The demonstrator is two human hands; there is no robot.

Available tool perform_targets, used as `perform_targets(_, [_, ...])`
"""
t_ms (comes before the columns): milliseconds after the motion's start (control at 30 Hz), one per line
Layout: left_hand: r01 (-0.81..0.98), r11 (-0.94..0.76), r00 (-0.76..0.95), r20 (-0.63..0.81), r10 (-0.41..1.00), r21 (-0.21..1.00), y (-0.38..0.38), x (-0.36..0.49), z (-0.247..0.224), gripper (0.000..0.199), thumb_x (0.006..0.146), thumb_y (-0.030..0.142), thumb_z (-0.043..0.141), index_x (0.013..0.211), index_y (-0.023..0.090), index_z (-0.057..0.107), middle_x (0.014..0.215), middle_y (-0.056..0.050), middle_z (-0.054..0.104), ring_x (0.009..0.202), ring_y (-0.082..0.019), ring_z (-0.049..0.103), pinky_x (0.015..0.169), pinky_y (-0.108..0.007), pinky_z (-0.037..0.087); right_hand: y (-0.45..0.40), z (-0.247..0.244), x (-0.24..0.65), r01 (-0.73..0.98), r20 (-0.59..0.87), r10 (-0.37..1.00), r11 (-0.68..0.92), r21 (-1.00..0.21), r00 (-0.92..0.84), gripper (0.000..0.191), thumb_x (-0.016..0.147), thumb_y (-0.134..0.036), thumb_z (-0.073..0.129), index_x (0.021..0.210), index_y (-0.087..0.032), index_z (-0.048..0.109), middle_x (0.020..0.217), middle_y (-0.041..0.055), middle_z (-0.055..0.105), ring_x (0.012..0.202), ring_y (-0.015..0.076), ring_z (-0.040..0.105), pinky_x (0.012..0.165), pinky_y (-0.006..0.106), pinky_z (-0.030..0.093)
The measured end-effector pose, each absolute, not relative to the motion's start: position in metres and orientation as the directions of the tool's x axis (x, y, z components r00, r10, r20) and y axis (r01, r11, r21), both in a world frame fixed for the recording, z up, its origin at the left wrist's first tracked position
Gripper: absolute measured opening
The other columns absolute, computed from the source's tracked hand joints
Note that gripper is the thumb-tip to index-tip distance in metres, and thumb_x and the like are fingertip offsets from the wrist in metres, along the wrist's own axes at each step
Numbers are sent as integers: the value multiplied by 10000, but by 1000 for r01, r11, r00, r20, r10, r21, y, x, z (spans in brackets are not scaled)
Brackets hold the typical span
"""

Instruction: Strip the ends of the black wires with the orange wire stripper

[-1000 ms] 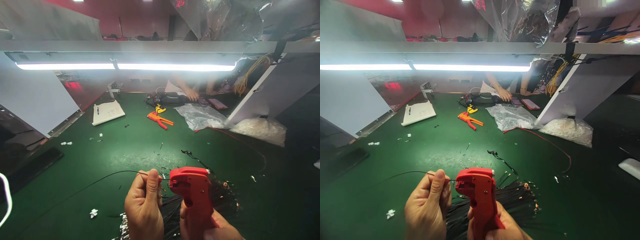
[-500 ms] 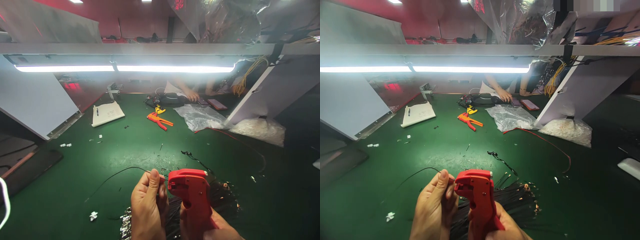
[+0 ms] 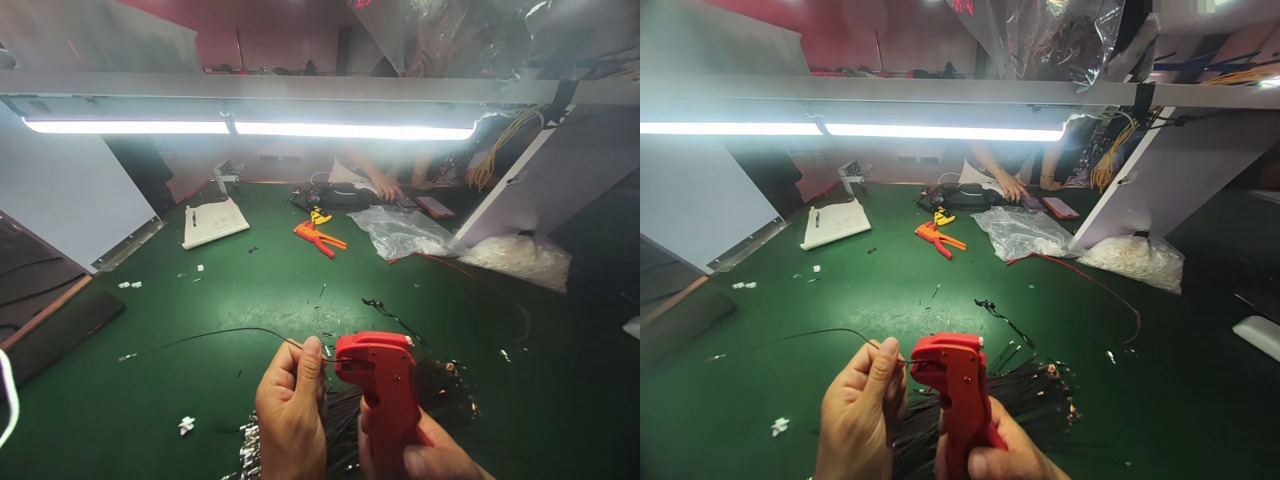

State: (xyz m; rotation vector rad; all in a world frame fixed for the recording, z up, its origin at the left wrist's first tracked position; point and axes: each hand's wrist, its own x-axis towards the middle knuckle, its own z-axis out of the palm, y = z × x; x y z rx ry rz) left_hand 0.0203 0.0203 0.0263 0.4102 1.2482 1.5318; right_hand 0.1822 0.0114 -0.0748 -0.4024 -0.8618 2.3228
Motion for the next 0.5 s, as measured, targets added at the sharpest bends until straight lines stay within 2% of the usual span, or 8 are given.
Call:
perform_targets(200, [-455, 99, -382, -294, 876, 885, 20, 18, 27, 540, 692, 569, 845, 584, 191, 475, 496, 100, 352, 430, -39, 277, 393, -152, 249, 16, -72, 182, -398, -77, 619, -590, -702, -782, 584, 685, -493, 858, 1060, -80, 683, 686, 12, 658, 532, 100, 490, 525, 227, 355])
perform_targets(300, [-430, 90, -403, -280, 871, 898, 18, 18, 30, 514, 718, 535, 838, 577, 194, 481, 498, 90, 362, 438, -48, 291, 404, -162, 255, 16, -72, 181, -392, -82, 620, -588, -707, -781, 517, 682, -486, 860, 967, -82, 709, 643, -1, 625, 527, 102, 478, 519, 234, 348])
perform_targets(500, [-367, 91, -433, -256, 864, 926, 14, 19, 28, 549, 714, 615, 808, 580, 197, 479, 534, 90, 325, 466, -58, 244, 411, -182, 225, 16, -81, 183, -367, -91, 598, -598, -713, -796, 426, 699, -511, 843, 746, -113, 697, 542, -25, 557, 459, 102, 433, 470, 250, 330])
